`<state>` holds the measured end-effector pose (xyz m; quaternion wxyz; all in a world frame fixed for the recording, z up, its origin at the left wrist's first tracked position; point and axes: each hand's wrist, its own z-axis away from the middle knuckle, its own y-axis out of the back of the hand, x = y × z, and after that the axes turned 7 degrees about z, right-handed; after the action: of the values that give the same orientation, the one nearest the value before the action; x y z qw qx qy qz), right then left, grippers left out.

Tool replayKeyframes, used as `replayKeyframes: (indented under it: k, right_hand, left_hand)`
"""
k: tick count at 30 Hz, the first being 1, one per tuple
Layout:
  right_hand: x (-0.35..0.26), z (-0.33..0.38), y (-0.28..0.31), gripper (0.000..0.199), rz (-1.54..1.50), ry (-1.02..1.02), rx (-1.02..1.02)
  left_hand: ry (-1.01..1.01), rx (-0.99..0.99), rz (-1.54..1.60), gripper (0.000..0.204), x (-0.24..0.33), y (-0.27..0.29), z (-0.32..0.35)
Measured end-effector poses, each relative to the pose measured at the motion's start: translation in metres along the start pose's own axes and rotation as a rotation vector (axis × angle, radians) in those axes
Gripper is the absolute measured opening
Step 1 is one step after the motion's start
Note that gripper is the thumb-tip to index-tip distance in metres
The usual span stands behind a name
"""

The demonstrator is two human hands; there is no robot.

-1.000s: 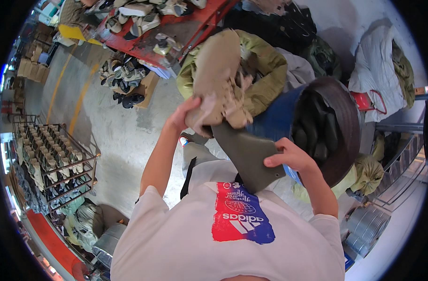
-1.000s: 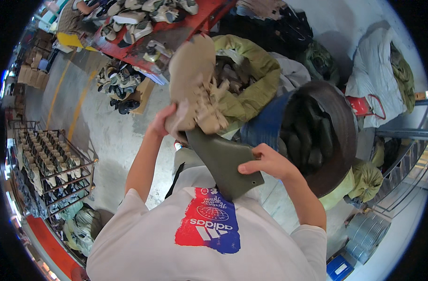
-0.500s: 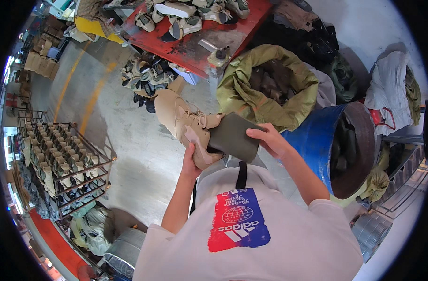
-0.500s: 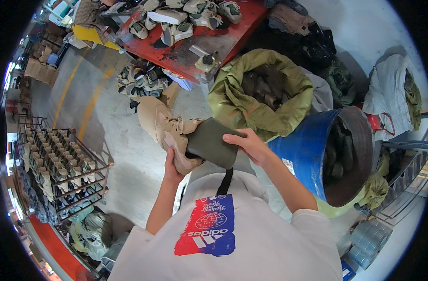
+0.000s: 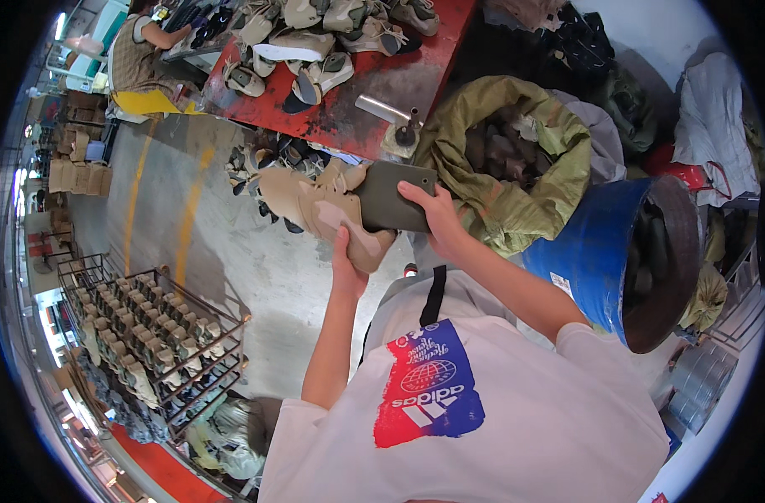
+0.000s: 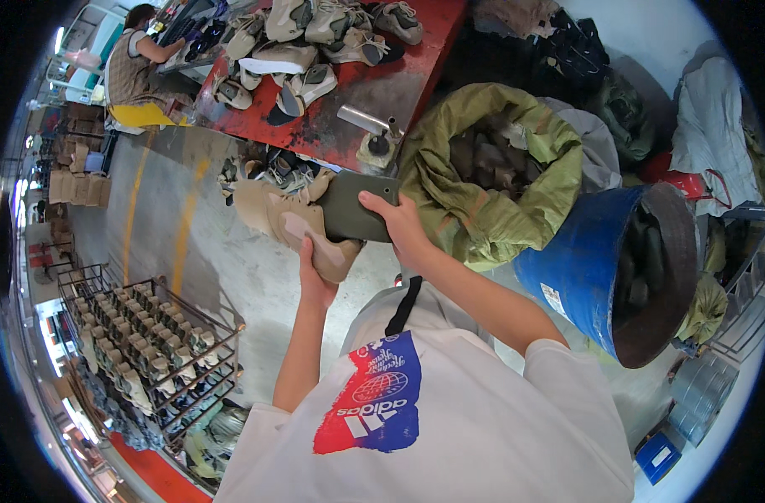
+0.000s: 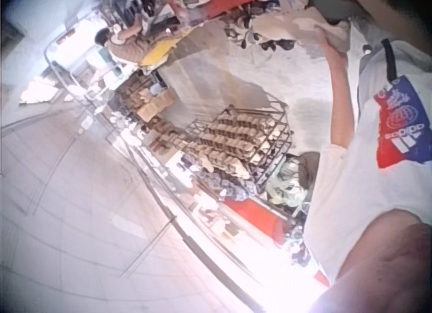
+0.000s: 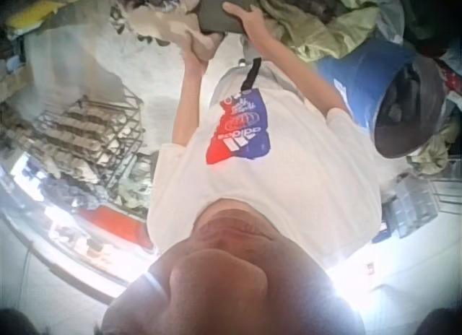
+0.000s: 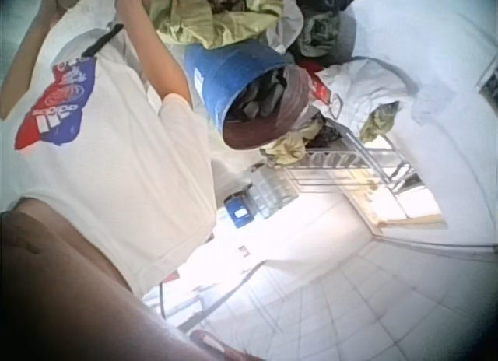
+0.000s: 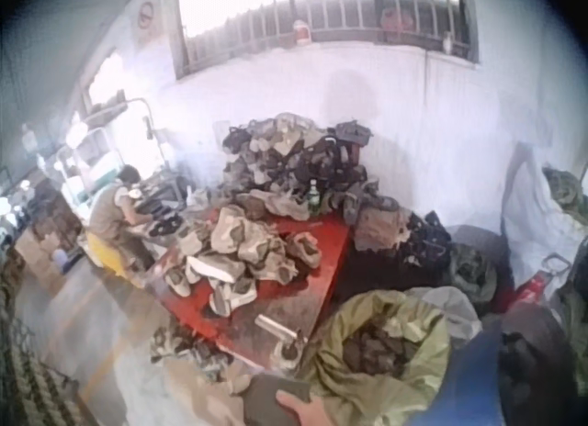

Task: The person repeatedly picks up a shoe upper and a separate sole, aligns them, and presses them together by hand. The assembled shoes are placed on a nearby red table. The process is repeated for multiple pairs.

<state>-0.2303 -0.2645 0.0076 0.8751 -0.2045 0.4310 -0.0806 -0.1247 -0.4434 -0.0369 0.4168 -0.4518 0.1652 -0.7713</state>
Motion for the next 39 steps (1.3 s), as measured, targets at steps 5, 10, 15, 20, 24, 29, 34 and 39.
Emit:
replayKeyframes:
  k: [5, 10, 15, 20, 24, 29, 34, 39]
  right_hand:
    - [0.002, -0.074, 0.007, 0.052, -0.124, -0.118, 0.006]
    - [-0.003, -0.112, 0.009, 0.058, -0.1, -0.233, 0.026]
    - [-0.012, -0.117, 0.013, 0.062, -0.168, -0.373, -0.108]
    - [-0.041, -0.125, 0.008, 0.063, -0.298, -0.435, -0.139]
    - [-0.041, -0.144, 0.041, 0.073, -0.221, -0.596, -0.334]
    - [-0.057, -0.163, 0.072, 0.082, 0.061, -0.681, -0.471]
    - [-0.11, -0.211, 0.072, 0.052, 1.378, -0.233, -0.448]
    - [-0.089, -0.297, 0.013, 0.046, 1.712, 0.518, -0.162]
  left_hand:
    - [0.003, 0.099, -0.112, 0.068, 0.037, -0.023, -0.07]
    - [0.025, 0.159, -0.13, 0.066, 0.054, -0.025, -0.108]
    - [-0.119, 0.199, -0.409, 0.068, 0.076, -0.037, -0.109]
    - [-0.137, 0.096, -0.955, 0.071, 0.121, -0.118, -0.091]
    - [-0.16, 0.103, -1.314, 0.067, 0.141, -0.151, -0.097]
    - [-0.237, 0.036, -1.611, 0.065, 0.143, -0.177, -0.095]
    - [-0.202, 0.097, -1.765, 0.07, 0.134, -0.186, -0.097]
    - [-0.186, 0.078, -1.677, 0.074, 0.137, -0.172, -0.089]
